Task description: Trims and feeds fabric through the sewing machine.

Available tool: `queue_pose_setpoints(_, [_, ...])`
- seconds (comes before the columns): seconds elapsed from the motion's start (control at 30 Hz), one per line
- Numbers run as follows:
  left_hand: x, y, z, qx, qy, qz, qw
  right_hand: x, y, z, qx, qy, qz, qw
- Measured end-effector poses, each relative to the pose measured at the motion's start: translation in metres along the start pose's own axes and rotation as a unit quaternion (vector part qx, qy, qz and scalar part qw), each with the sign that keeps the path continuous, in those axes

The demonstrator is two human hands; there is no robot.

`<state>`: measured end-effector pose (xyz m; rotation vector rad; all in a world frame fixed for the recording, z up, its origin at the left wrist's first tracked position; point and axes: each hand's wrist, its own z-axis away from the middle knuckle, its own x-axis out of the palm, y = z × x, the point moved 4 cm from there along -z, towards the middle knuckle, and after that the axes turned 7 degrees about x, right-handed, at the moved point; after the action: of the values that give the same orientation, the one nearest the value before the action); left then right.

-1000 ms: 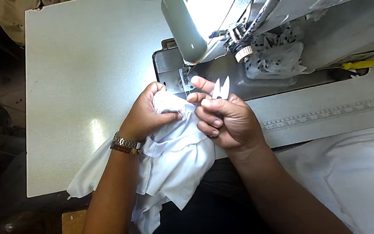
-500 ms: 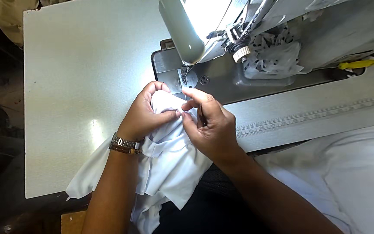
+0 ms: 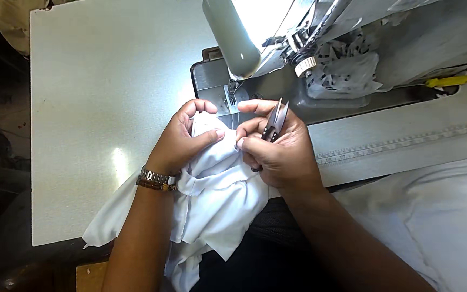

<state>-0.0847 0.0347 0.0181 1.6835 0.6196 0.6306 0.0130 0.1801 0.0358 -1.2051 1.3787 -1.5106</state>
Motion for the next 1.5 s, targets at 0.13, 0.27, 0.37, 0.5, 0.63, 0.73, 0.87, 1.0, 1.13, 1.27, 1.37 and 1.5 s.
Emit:
queue_pose_setpoints(0.13, [0.001,0.0,0.0,-0.002,0.003,0.025,1.0,-0.002,0.007,-0.001,0.08,-0.03,-0.136,0.987])
queue_pose_setpoints(0.27, [0.003,0.0,-0.001,0.01,-0.002,0.058,0.998,-0.002,0.017,-0.001,0.102,-0.074,-0.223,0.967])
queue_pose_setpoints(0.37, [0.003,0.001,0.0,0.045,0.003,0.055,0.997,-0.001,0.025,-0.001,0.104,-0.081,-0.267,0.955])
queue_pose_setpoints(0.5, [0.003,0.004,0.002,0.063,0.0,0.036,0.997,0.002,0.024,-0.004,0.094,-0.055,-0.213,0.971])
queue_pose_setpoints(0.63, [0.006,0.005,0.003,0.083,-0.017,-0.006,0.996,0.004,0.018,-0.004,0.111,-0.025,-0.157,0.981])
queue_pose_setpoints(0.73, [0.007,0.003,0.002,0.079,-0.009,-0.042,0.996,-0.001,0.016,-0.003,0.148,-0.036,-0.185,0.971])
queue_pose_setpoints(0.87, [0.008,0.003,0.002,0.071,-0.012,-0.072,0.995,-0.004,0.015,-0.003,0.171,-0.066,-0.25,0.951])
queue_pose_setpoints(1.0, [0.008,0.002,0.002,0.07,-0.009,-0.065,0.995,-0.003,0.02,0.0,0.169,-0.097,-0.314,0.929])
queue_pose_setpoints(1.13, [0.01,0.004,0.001,0.09,-0.015,-0.08,0.993,-0.003,0.026,0.001,0.183,-0.088,-0.356,0.912])
queue_pose_setpoints(1.27, [0.013,0.003,0.0,0.084,-0.005,-0.136,0.987,0.0,0.017,0.002,0.172,-0.101,-0.386,0.901])
queue_pose_setpoints(1.37, [0.013,0.002,0.0,0.082,-0.003,-0.184,0.98,-0.004,-0.008,0.003,0.121,-0.122,-0.34,0.925])
queue_pose_setpoints(1.5, [0.011,0.003,0.0,0.071,-0.009,-0.151,0.986,-0.022,-0.031,0.005,0.038,-0.107,-0.179,0.977])
